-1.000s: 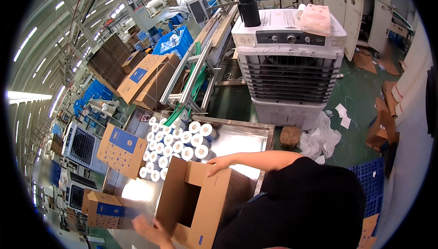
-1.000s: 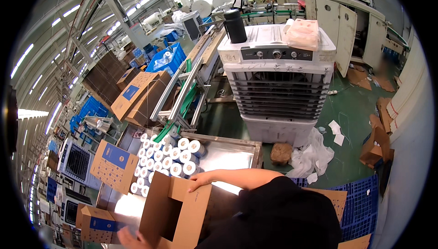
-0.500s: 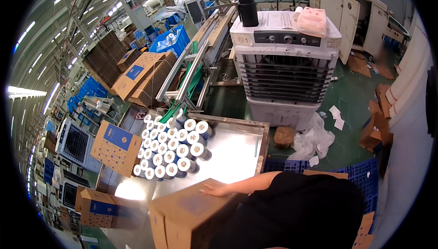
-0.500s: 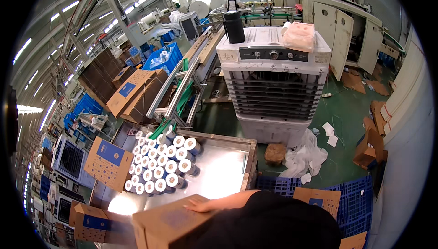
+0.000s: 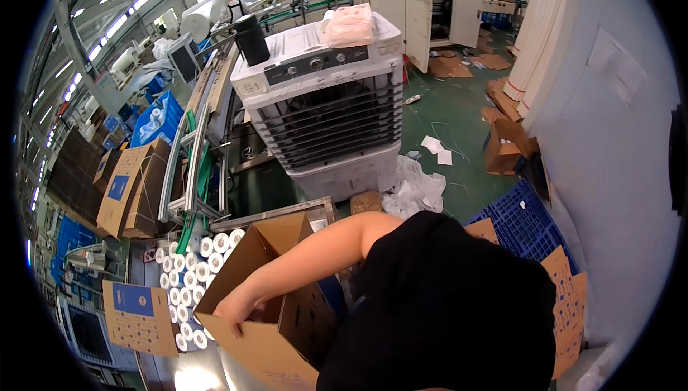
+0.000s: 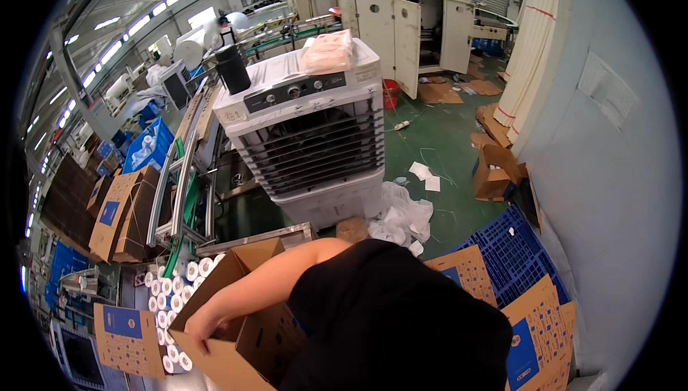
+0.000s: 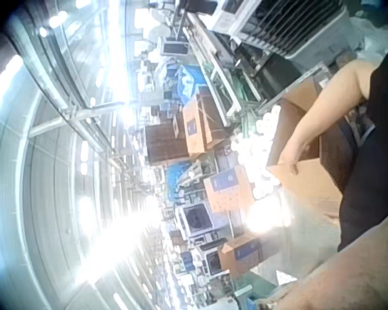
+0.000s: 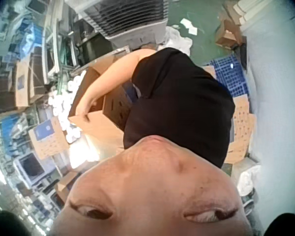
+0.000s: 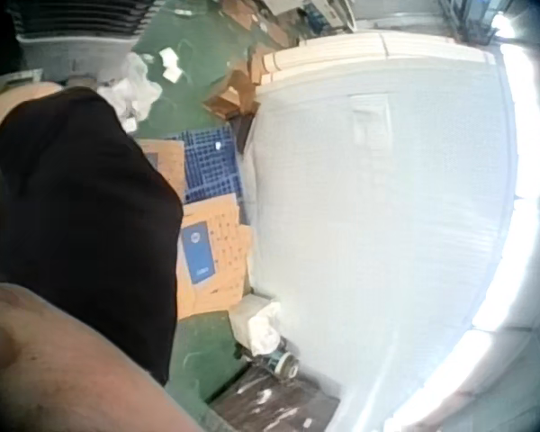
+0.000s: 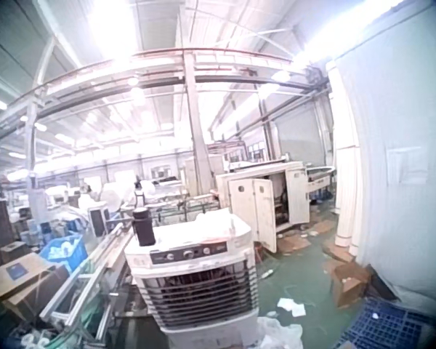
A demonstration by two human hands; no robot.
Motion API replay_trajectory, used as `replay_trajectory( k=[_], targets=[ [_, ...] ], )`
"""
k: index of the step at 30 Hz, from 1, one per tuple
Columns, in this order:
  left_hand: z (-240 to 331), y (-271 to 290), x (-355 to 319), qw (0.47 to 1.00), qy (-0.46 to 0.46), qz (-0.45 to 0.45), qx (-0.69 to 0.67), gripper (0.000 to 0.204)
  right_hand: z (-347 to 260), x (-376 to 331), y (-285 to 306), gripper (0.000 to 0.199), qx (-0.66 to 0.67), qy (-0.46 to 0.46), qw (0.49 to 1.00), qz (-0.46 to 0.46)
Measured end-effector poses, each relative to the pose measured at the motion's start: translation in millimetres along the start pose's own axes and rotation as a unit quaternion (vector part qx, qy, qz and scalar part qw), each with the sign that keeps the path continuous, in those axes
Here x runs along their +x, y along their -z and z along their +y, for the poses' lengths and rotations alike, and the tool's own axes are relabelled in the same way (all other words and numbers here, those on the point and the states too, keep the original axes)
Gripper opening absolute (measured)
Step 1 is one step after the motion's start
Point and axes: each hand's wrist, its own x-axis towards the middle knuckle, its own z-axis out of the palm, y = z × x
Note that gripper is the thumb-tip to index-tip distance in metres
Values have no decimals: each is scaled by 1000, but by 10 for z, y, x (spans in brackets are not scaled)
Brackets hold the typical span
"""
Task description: The person packs rolls of product into cardboard boxes by hand, arranging the rolls in layers and then placing the filled boxes onto a metal work table.
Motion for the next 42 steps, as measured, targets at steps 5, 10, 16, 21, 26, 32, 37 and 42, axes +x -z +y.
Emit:
replay_trajectory(
  k=[5,10,16,21,26,32,37,42],
  targets=[
    [-140,-66,157,994,55,-74,-67,65,486,269,-25,22,-172,-23,980,94],
    [-519,2,87,960,192,-120,-163,65,1364,667,-470,19,-177,-179,967,51],
    [-813,-24,33,898,303,-162,-275,66,1111,479,-377,23,-208,-76,975,15],
    [-894,-86,55,864,339,-195,-316,66,814,10,1111,70,-600,-169,652,432],
    [-982,-79,40,840,365,-205,-345,67,1370,-830,1961,31,-331,-195,874,296],
    [-1078,-117,-9,816,390,-224,-362,68,2203,-1281,2213,43,-477,-74,708,516],
    [-1245,-81,-166,800,418,-211,-376,68,1787,-769,1781,46,-539,-255,714,366],
    [-1489,-61,-472,780,441,-221,-386,69,2031,-746,1684,37,-454,-265,806,273]
  ],
)
